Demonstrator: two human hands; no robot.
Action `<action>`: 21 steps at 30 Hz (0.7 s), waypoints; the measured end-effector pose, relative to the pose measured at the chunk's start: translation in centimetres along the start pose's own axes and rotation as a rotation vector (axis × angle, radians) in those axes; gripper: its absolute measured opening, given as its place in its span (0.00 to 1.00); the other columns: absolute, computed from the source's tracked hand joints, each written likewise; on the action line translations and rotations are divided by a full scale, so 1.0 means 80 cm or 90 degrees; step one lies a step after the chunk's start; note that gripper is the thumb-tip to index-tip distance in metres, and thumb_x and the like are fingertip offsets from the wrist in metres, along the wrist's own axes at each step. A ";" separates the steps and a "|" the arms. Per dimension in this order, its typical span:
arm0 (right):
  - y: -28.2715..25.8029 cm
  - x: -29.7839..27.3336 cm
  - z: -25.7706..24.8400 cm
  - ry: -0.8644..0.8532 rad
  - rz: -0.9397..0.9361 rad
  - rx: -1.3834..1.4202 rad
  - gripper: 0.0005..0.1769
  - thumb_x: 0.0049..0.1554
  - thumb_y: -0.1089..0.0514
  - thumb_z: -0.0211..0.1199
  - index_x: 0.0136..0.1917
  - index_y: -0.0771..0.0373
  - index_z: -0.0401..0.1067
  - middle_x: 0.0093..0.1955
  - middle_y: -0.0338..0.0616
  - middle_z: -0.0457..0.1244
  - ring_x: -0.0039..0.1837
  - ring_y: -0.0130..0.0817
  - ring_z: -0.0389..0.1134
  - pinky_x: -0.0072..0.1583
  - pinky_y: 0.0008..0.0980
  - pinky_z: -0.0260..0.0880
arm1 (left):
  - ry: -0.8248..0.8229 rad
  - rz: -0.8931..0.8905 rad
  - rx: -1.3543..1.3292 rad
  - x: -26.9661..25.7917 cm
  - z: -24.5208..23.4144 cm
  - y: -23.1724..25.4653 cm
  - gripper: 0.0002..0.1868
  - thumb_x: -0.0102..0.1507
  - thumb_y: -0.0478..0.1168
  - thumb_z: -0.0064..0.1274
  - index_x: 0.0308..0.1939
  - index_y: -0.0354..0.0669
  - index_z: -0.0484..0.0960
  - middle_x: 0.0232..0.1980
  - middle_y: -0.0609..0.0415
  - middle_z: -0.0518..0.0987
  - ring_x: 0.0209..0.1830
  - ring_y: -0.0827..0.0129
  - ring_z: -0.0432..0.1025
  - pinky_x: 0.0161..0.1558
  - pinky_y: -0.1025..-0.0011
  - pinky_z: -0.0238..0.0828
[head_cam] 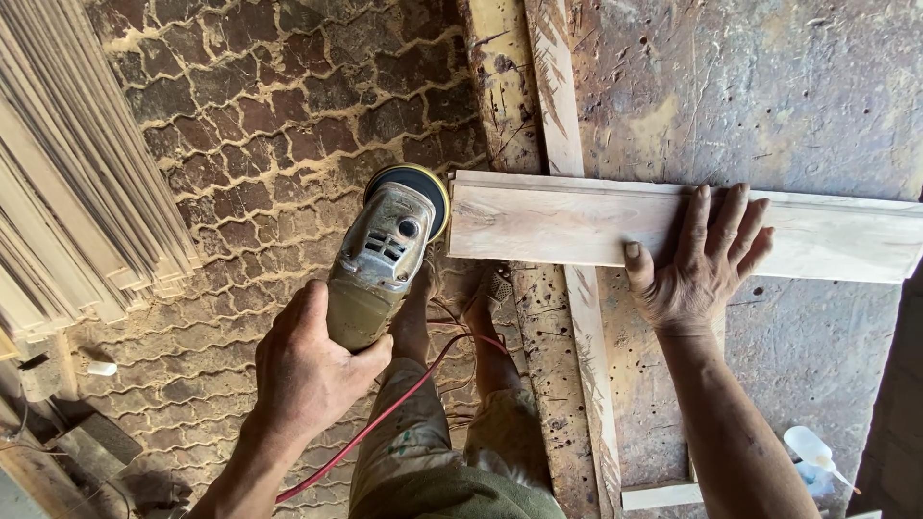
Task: Sanding wooden planks using a power sander on a workbench.
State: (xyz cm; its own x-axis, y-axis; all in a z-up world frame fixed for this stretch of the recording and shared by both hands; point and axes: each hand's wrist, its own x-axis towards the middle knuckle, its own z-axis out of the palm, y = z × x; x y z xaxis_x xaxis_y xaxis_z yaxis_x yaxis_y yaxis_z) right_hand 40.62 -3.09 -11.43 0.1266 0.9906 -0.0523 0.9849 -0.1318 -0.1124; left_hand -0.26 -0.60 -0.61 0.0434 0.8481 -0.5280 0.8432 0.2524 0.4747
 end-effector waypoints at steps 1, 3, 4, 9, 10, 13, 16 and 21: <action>-0.001 0.001 0.000 0.000 -0.001 0.001 0.61 0.62 0.17 0.38 0.85 0.71 0.56 0.86 0.65 0.38 0.85 0.60 0.29 0.78 0.63 0.20 | 0.000 -0.001 0.000 0.000 0.000 0.000 0.24 0.47 0.42 0.70 0.40 0.42 0.72 0.28 0.54 0.77 0.21 0.63 0.73 0.20 0.63 0.70; -0.002 0.000 -0.002 0.009 -0.009 0.002 0.59 0.63 0.19 0.40 0.84 0.72 0.56 0.85 0.66 0.39 0.84 0.61 0.30 0.78 0.65 0.22 | -0.014 -0.017 0.007 0.000 0.000 0.000 0.24 0.48 0.44 0.70 0.39 0.42 0.72 0.28 0.54 0.77 0.20 0.62 0.73 0.20 0.62 0.71; -0.005 0.002 -0.005 0.009 -0.009 0.002 0.59 0.63 0.19 0.40 0.84 0.72 0.56 0.85 0.66 0.39 0.84 0.61 0.30 0.78 0.65 0.22 | -0.015 -0.018 0.007 0.000 0.002 -0.002 0.24 0.48 0.44 0.70 0.39 0.42 0.72 0.28 0.54 0.77 0.20 0.62 0.73 0.20 0.62 0.71; -0.006 0.002 -0.006 0.002 -0.001 0.011 0.61 0.63 0.18 0.37 0.83 0.74 0.58 0.85 0.67 0.39 0.84 0.61 0.30 0.77 0.65 0.21 | -0.038 -0.050 -0.036 0.000 0.004 -0.008 0.26 0.47 0.43 0.70 0.42 0.42 0.72 0.29 0.55 0.78 0.21 0.63 0.74 0.21 0.63 0.71; -0.007 0.003 -0.006 0.004 -0.005 0.010 0.61 0.63 0.18 0.37 0.83 0.74 0.58 0.85 0.67 0.39 0.84 0.61 0.30 0.77 0.65 0.21 | -0.035 -0.050 -0.039 -0.001 0.005 -0.009 0.26 0.47 0.43 0.70 0.42 0.42 0.72 0.29 0.55 0.78 0.21 0.63 0.74 0.21 0.63 0.71; -0.009 0.004 -0.007 0.004 -0.001 0.005 0.61 0.63 0.18 0.37 0.83 0.74 0.57 0.85 0.68 0.40 0.84 0.63 0.30 0.77 0.67 0.21 | -0.050 -0.092 -0.064 -0.001 0.008 -0.013 0.28 0.46 0.45 0.70 0.43 0.44 0.71 0.30 0.56 0.79 0.22 0.63 0.74 0.23 0.63 0.71; -0.011 0.004 -0.009 -0.002 -0.003 0.011 0.61 0.63 0.18 0.37 0.82 0.75 0.57 0.84 0.71 0.41 0.84 0.66 0.31 0.76 0.69 0.22 | -0.033 -0.063 -0.147 -0.002 0.014 -0.016 0.27 0.45 0.42 0.70 0.43 0.42 0.72 0.27 0.57 0.79 0.18 0.65 0.72 0.20 0.66 0.70; -0.011 0.003 -0.009 -0.015 0.008 0.012 0.61 0.62 0.18 0.35 0.83 0.74 0.54 0.85 0.70 0.39 0.84 0.66 0.30 0.77 0.68 0.20 | -0.039 -0.075 -0.279 0.001 0.025 -0.021 0.27 0.45 0.39 0.68 0.44 0.43 0.73 0.29 0.56 0.81 0.21 0.65 0.74 0.22 0.68 0.72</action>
State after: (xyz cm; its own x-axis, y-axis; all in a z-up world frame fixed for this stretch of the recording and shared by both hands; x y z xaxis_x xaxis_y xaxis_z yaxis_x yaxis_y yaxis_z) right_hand 39.87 -2.68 -10.66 0.1365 0.9876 -0.0778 0.9807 -0.1459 -0.1304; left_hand -0.65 -1.89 -2.84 0.0039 0.7757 -0.6311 0.5391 0.5299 0.6547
